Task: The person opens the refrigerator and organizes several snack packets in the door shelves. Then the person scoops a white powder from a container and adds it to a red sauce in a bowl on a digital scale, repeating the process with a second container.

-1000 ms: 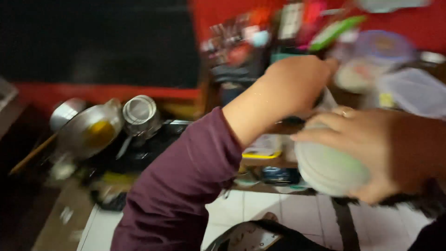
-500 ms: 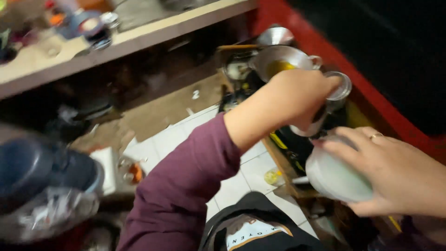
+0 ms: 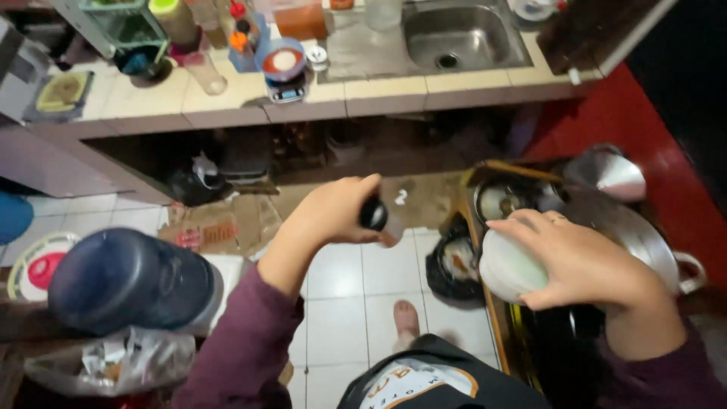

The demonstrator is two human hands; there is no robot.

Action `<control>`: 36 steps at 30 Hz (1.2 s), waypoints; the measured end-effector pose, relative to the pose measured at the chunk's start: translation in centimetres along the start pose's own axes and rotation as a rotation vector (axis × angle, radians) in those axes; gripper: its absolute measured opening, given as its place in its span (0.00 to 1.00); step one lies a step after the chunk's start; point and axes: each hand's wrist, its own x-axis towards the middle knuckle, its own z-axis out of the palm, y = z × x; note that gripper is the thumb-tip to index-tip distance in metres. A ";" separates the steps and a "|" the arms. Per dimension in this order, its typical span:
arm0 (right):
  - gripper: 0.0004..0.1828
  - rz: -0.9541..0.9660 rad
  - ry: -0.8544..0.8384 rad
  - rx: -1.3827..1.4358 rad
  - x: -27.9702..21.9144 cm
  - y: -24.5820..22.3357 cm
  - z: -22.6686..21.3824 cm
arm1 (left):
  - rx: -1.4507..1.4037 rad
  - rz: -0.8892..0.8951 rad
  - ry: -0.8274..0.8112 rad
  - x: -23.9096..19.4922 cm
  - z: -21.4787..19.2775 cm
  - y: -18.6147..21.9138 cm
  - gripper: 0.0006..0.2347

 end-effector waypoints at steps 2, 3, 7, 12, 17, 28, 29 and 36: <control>0.65 -0.127 0.029 -0.032 6.6 2.8 -1.2 | -0.102 -0.141 0.027 1.2 -0.6 -4.4 0.25; 0.65 -0.152 0.014 -0.043 9.9 3.4 -2.2 | -0.116 -0.170 0.029 1.9 -0.4 -6.6 0.25; 0.62 -0.273 0.038 0.002 22.1 2.8 -7.1 | -0.167 -0.277 0.132 4.5 -2.4 -13.5 0.24; 0.60 -0.274 -0.067 0.113 36.6 0.9 -10.7 | -0.323 -0.391 0.240 9.7 -1.5 -24.1 0.26; 0.60 -0.238 -0.005 0.263 50.9 2.1 -14.2 | -0.519 -0.297 0.440 19.2 -1.5 -34.2 0.27; 0.66 -0.170 0.235 0.334 75.0 11.8 -12.2 | -0.533 -0.147 0.542 46.8 2.5 -46.4 0.28; 0.67 -0.178 0.257 0.277 77.2 13.2 -10.9 | -0.527 -0.160 0.516 48.6 2.8 -46.3 0.28; 0.63 -0.161 0.292 0.239 86.2 15.5 -12.0 | -0.329 -0.416 0.478 60.4 9.7 -50.7 0.28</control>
